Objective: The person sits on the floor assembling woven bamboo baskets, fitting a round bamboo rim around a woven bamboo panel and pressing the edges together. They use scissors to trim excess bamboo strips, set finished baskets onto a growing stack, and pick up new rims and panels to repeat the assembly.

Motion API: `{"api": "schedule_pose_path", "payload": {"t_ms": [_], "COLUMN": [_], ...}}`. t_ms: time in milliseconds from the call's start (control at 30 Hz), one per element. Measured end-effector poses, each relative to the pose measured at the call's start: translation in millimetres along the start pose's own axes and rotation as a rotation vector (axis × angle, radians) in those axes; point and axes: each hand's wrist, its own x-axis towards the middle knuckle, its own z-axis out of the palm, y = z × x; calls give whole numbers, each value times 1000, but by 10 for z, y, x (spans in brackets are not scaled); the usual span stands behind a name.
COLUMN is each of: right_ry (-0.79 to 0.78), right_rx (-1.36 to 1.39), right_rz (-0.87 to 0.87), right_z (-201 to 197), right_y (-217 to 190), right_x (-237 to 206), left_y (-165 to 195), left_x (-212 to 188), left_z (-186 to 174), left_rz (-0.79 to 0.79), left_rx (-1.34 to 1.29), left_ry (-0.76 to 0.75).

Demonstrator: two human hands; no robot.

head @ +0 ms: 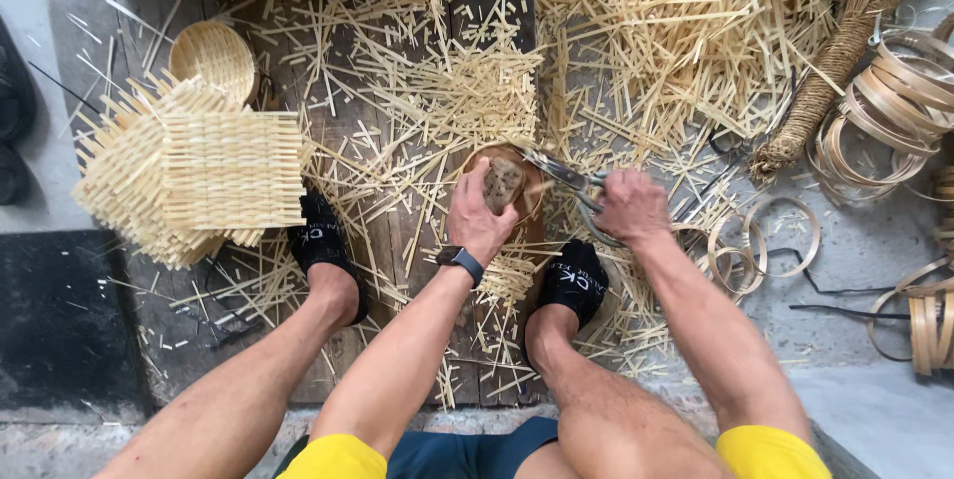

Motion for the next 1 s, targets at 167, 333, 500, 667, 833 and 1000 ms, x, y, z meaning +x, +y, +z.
{"api": "schedule_pose_path", "payload": {"t_ms": [167, 333, 500, 667, 833, 1000], "right_ry": [95, 84, -11, 149, -21, 30], "right_rx": [103, 25, 1, 53, 65, 137], "right_rz": [-34, -41, -84, -115, -77, -95], "right_z": [-40, 47, -16, -40, 16, -46], "right_y": [87, -83, 147, -38, 20, 86], "right_x": [-103, 19, -73, 17, 97, -5], "left_y": [-22, -43, -70, -77, -50, -32], "left_x": [22, 98, 171, 259, 165, -62], "left_z": [-93, -200, -290, -342, -329, -77], "left_rz": [-16, 75, 177, 224, 218, 74], "left_rx": [27, -5, 39, 63, 47, -14], "left_ry": [-132, -258, -321, -443, -203, 11]}}
